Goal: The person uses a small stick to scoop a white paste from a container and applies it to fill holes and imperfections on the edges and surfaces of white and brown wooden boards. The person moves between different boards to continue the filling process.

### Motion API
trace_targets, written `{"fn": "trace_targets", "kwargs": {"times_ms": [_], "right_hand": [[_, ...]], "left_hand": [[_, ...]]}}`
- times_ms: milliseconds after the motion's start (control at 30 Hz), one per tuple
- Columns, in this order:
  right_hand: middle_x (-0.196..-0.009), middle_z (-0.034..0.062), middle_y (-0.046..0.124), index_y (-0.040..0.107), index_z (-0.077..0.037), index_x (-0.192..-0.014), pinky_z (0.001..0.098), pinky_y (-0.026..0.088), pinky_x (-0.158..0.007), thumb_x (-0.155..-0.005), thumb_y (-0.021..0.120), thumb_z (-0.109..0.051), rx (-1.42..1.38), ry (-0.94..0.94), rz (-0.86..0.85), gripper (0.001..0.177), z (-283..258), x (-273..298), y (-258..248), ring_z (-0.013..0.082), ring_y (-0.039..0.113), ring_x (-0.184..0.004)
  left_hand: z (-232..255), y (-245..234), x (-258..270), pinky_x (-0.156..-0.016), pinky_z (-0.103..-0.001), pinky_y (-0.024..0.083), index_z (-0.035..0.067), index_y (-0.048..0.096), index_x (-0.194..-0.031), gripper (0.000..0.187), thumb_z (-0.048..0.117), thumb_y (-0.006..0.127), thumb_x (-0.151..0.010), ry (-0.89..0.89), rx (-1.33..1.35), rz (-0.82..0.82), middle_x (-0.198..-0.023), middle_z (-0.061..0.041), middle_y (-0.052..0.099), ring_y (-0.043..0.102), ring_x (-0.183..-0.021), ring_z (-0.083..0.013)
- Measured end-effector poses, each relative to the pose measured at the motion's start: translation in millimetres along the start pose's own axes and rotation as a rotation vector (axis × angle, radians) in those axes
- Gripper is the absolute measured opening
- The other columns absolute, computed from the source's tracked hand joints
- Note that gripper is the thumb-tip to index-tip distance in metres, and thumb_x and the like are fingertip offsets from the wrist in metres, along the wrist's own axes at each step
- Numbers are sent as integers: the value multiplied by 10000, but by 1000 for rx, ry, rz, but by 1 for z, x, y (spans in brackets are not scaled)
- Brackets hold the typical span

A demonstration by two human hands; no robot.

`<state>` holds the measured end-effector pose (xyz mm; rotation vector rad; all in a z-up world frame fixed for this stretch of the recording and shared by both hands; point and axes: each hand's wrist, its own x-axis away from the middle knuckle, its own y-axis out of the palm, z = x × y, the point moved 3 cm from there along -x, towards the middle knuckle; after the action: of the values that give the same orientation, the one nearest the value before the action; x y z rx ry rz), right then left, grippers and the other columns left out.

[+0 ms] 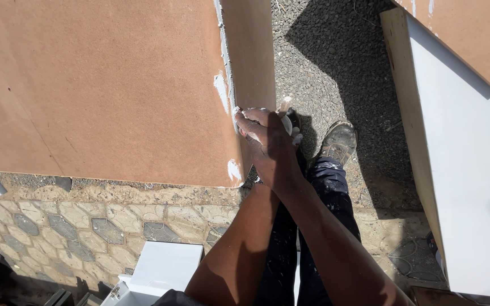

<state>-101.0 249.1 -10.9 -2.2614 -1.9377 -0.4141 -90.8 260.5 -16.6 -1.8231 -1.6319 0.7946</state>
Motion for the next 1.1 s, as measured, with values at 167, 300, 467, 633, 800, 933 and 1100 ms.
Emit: {"fn": "trace_targets", "kwargs": {"times_ms": [167,300,467,633,800,933,1100], "right_hand": [[-1367,174,801,834,-59,-1466,464,640,-1104,-1190,704,-110,-145,103,44,309,-4,41,5,383,780,-1266],[-1393,168,789,820,-55,-1482,440,663,-1070,-1169,732,-111,-294,212,80,330,0,66,2,357,785,-1254],[-1418,161,776,806,-51,-1498,417,686,-1036,-1148,760,-112,-444,321,106,359,14,61,-4,331,790,-1243],[-1318,182,821,756,-55,-1549,397,702,-1001,-1159,742,-159,-411,334,92,405,21,39,0,278,783,-1210],[-1393,239,790,755,-74,-1565,436,665,-1074,-1145,770,-214,-289,395,18,442,42,41,0,310,756,-1240],[-1471,369,742,706,24,-1596,551,574,-1175,-996,868,-437,-261,740,-72,774,-25,40,-4,407,705,-1282],[-1516,278,703,764,-83,-1580,552,535,-1245,-1057,797,-266,-130,461,-59,555,20,80,10,416,679,-1383]], "left_hand": [[-8,28,62,-1042,-292,691,75,666,-1480,1014,969,535,-1020,105,-179,-56,-1545,-167,749,693,-1568,-338],[-8,8,71,-1018,-415,692,17,755,-1312,1132,1051,391,-1028,65,-145,13,-1352,-249,781,760,-1435,-439],[5,21,70,-1116,-334,655,-99,803,-1467,540,-148,905,-939,579,-754,-240,-1418,-212,829,821,-1277,-269],[-23,64,74,-1205,-450,604,-123,621,-1615,533,29,703,-1110,98,231,-492,-1492,-346,739,753,-1360,-408],[4,95,87,-1285,-556,560,-147,459,-1748,590,185,519,-1264,-381,1114,-620,-1557,-467,661,694,-1434,-535],[-14,27,74,-1294,-605,579,-79,485,-1754,586,228,507,-1255,-124,662,-533,-1535,-411,674,715,-1415,-514],[-9,16,88,-1313,-434,609,-36,608,-1616,431,66,612,-1197,229,-279,-203,-1418,-209,723,779,-1344,-281]]}}
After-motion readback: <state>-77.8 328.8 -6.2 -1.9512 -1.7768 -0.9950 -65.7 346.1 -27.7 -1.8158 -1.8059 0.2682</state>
